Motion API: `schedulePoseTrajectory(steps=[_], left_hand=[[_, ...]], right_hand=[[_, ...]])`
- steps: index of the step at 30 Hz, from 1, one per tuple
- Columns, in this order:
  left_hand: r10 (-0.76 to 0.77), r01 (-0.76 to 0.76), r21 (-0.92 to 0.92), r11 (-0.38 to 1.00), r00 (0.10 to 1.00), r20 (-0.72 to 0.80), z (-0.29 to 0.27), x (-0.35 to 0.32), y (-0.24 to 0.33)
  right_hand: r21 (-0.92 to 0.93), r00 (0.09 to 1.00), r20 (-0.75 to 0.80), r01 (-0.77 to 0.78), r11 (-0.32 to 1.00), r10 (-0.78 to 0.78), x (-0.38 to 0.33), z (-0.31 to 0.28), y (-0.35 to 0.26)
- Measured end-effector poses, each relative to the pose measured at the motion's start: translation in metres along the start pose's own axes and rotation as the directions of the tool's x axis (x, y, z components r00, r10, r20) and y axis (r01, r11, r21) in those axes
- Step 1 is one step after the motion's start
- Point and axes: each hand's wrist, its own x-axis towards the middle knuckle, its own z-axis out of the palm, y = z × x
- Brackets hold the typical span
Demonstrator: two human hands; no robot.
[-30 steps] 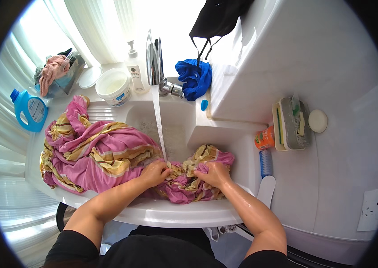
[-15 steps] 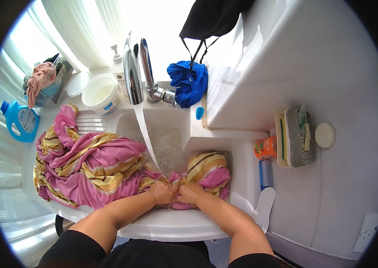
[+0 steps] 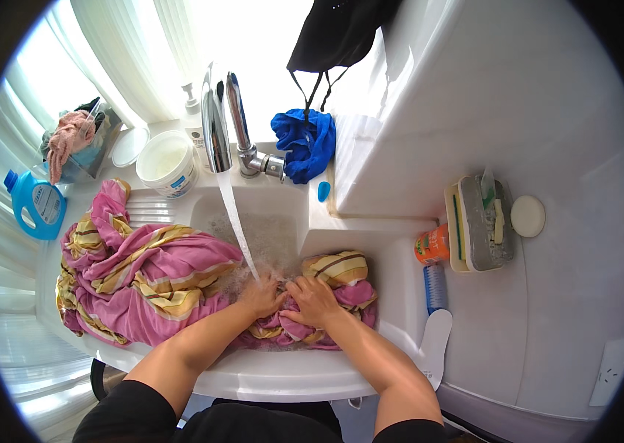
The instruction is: The person washes a garment in a laundry sink by soaking it in soapy water, scrubbing it against a washboard, and rinsing it under a running faucet.
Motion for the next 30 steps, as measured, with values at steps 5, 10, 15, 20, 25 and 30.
schedulePoseTrajectory(steps=[5, 10, 15, 20, 25, 30], left_hand=[[-0.113, 0.100, 0.053, 0.994, 0.924, 0.364, -0.037, -0.029, 0.010], [0.206, -0.178, -0.121, 0.977, 0.935, 0.289, -0.079, -0.080, 0.014], [0.147, -0.165, 0.071, 0.984, 0.966, 0.211, -0.035, -0.089, 0.031], [0.035, -0.048, 0.062, 0.997, 0.980, 0.198, -0.006, -0.056, 0.011], [-0.119, 0.168, -0.064, 0.984, 0.873, 0.473, 0.015, -0.028, -0.009], [0.281, -0.260, -0.110, 0.959, 0.912, 0.298, 0.036, -0.023, -0.041]], right_hand=[[-0.090, 0.967, 0.136, -0.204, 0.975, 0.214, -0.005, -0.017, -0.014], [0.025, 0.876, 0.477, 0.065, 0.998, -0.069, -0.044, -0.044, -0.038], [-0.062, 0.969, 0.133, 0.217, 0.974, -0.207, -0.055, 0.005, -0.030], [-0.105, 0.979, 0.017, 0.203, 0.974, -0.202, -0.029, 0.040, -0.017], [0.171, 0.957, -0.131, 0.278, 0.945, -0.258, -0.012, 0.091, 0.021], [0.197, 0.940, 0.339, -0.036, 0.980, -0.034, 0.011, 0.040, 0.005]])
